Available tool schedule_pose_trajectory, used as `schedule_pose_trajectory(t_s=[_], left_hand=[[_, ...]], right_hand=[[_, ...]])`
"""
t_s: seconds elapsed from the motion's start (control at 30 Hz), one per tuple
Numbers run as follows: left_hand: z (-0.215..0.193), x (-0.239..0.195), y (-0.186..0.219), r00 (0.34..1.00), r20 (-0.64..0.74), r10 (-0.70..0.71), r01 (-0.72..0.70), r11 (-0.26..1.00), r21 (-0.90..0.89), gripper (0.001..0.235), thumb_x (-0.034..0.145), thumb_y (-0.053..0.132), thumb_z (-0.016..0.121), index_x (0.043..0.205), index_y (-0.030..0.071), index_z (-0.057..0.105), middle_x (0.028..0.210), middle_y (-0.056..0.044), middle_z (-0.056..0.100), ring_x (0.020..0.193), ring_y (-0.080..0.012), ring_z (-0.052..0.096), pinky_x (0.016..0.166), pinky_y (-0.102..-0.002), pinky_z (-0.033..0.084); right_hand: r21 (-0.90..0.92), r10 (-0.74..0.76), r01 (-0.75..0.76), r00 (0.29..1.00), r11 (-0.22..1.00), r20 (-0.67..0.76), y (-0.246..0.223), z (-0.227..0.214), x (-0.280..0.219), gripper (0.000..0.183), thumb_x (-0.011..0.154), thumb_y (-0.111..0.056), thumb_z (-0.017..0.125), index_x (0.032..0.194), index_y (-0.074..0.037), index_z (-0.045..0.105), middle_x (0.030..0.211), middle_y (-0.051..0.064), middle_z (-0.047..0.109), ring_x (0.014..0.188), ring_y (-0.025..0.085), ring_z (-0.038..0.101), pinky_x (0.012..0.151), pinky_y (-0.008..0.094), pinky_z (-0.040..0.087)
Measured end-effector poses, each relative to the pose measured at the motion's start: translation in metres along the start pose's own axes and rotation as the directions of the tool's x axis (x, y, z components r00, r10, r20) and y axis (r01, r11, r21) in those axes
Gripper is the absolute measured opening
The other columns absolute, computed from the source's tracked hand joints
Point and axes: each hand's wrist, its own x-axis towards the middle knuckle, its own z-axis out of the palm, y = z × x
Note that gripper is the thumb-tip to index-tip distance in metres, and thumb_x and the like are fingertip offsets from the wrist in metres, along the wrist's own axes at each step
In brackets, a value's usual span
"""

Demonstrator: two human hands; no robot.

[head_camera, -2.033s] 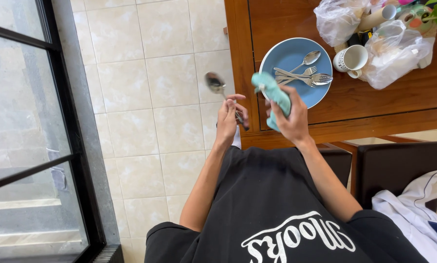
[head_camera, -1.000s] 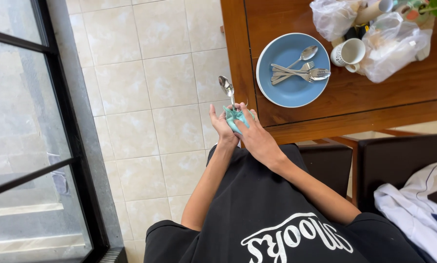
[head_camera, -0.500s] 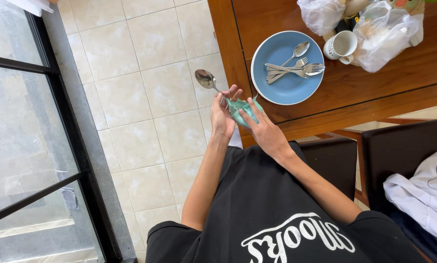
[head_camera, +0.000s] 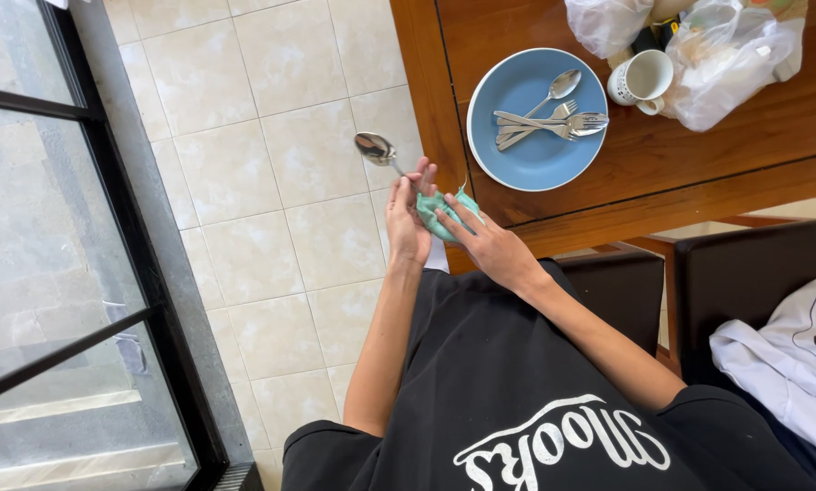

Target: Drying various pieces of cutlery, plates, and a mug using a cloth on a wooden dining table.

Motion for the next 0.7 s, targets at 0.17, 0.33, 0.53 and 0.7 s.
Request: schedule_pose_trajectory(t_s=[0.17, 0.33, 0.53, 0.7], left_hand=[[0.009, 0.003, 0.011, 0.998, 0.001, 0.059, -0.059, 0.997, 0.056, 0.020, 0.112, 0.022, 0.045, 0.107, 0.007, 0.058, 0.137, -0.015, 0.065, 0.128, -0.0272, 0.063, 0.107, -0.037, 0.053], [0.020, 0.013, -0.028, 0.997, 0.076, 0.026, -0.039, 0.982, 0.183, 0.021, 0.111, 0.023, 0.050, 0.111, 0.005, 0.061, 0.111, -0.009, 0.068, 0.101, -0.0191, 0.069, 0.094, -0.038, 0.061], [0.052, 0.005, -0.115, 0.982, 0.121, -0.143, 0.057, 0.841, 0.538, 0.026, 0.111, 0.020, 0.059, 0.114, -0.002, 0.072, 0.097, -0.005, 0.066, 0.083, -0.0131, 0.065, 0.070, -0.027, 0.048], [0.098, -0.009, -0.195, 0.916, 0.093, -0.390, 0.200, 0.645, 0.738, 0.021, 0.097, 0.013, 0.068, 0.111, -0.001, 0.075, 0.091, -0.005, 0.074, 0.071, -0.0105, 0.071, 0.066, -0.026, 0.062]], right_hand=[[0.226, 0.113, -0.146, 0.982, 0.963, 0.152, 0.015, -0.009, -0.020, 0.055, 0.097, -0.021, 0.063, 0.149, -0.017, 0.048, 0.157, 0.008, 0.047, 0.125, 0.033, 0.060, 0.097, 0.044, 0.055], [0.394, 0.257, -0.288, 0.958, 0.873, 0.129, 0.064, 0.008, -0.068, 0.049, 0.101, -0.027, 0.061, 0.146, -0.010, 0.054, 0.150, 0.014, 0.055, 0.127, 0.037, 0.060, 0.100, 0.045, 0.052], [0.657, 0.705, -0.602, 0.693, 0.454, 0.148, 0.119, -0.019, -0.123, 0.050, 0.105, -0.038, 0.053, 0.144, -0.007, 0.057, 0.120, 0.015, 0.073, 0.102, 0.024, 0.077, 0.091, 0.038, 0.060], [0.972, 0.816, -0.207, 0.539, -0.115, 0.211, 0.199, -0.018, -0.184, 0.048, 0.109, -0.038, 0.046, 0.136, 0.001, 0.050, 0.121, 0.014, 0.066, 0.103, 0.028, 0.074, 0.079, 0.035, 0.061]])
